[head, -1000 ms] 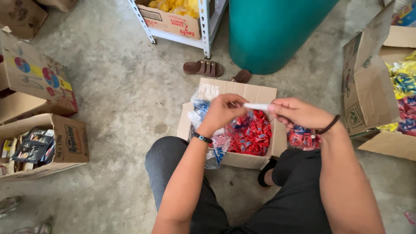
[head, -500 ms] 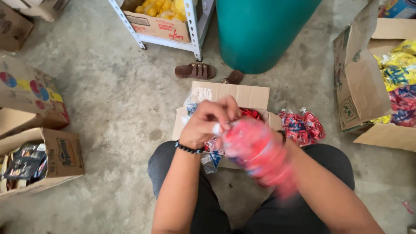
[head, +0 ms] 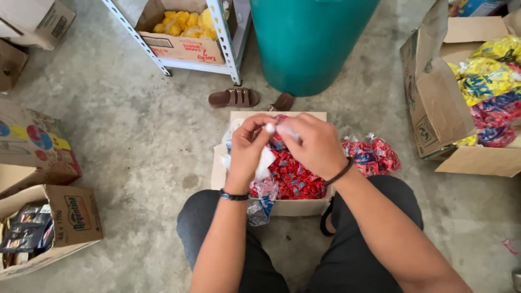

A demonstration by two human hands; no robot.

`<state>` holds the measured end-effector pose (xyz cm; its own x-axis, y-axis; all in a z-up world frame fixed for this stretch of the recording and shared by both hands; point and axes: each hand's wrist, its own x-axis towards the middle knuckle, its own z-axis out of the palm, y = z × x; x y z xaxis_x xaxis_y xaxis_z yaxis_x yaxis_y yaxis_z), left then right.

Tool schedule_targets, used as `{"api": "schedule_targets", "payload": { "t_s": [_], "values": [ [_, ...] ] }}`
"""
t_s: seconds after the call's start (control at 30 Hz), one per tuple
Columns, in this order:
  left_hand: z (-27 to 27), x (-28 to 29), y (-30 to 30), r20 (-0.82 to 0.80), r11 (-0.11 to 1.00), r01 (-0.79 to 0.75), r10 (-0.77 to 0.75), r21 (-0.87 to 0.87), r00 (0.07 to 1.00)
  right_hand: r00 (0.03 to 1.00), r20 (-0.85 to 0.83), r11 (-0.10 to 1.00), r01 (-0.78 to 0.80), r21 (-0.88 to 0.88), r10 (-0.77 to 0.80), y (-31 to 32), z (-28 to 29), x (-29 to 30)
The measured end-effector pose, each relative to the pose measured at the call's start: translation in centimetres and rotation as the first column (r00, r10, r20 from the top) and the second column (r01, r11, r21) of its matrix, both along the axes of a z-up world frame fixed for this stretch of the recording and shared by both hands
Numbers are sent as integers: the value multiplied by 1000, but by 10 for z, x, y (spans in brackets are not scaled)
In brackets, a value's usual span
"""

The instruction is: The person takes red candies from a large cardboard box and places them into clear plastic bags by hand, ties the bags closed, and sets them aside.

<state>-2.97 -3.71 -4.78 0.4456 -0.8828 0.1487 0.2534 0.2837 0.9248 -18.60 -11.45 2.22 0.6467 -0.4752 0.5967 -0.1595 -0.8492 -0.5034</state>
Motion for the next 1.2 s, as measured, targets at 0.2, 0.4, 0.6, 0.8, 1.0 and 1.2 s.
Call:
{"api": "schedule_targets", "payload": {
  "t_s": [0.2, 0.4, 0.6, 0.8, 1.0, 1.2],
  "values": [
    [4, -16, -5, 173, 984, -148, 164, -100, 971, 951, 307, 239, -287, 928, -50, -24, -48, 14],
    [-26, -11, -10, -56, 969, -238, 242, 64, 969, 954, 299, 567, -252, 784, 9, -2, -43, 27],
    [-28, -9, -13, -252, 983, -174, 182, 55, 950, 975, 217, 861, -67, 504, -51, 16, -32, 34],
    [-27, -1, -12, -473, 999, -21, 35, 34, 880, 972, 214, 908, 0, 419, -98, 15, -34, 37],
    [-25, -7, -12, -185, 980, -198, 192, -18, 964, 964, 265, 784, -137, 606, -36, -6, -52, 36],
    [-15, 6, -3, -2, 993, -113, 113, -26, 994, 947, 314, 679, -274, 681, 66, -16, -44, 29]
  ]
}}
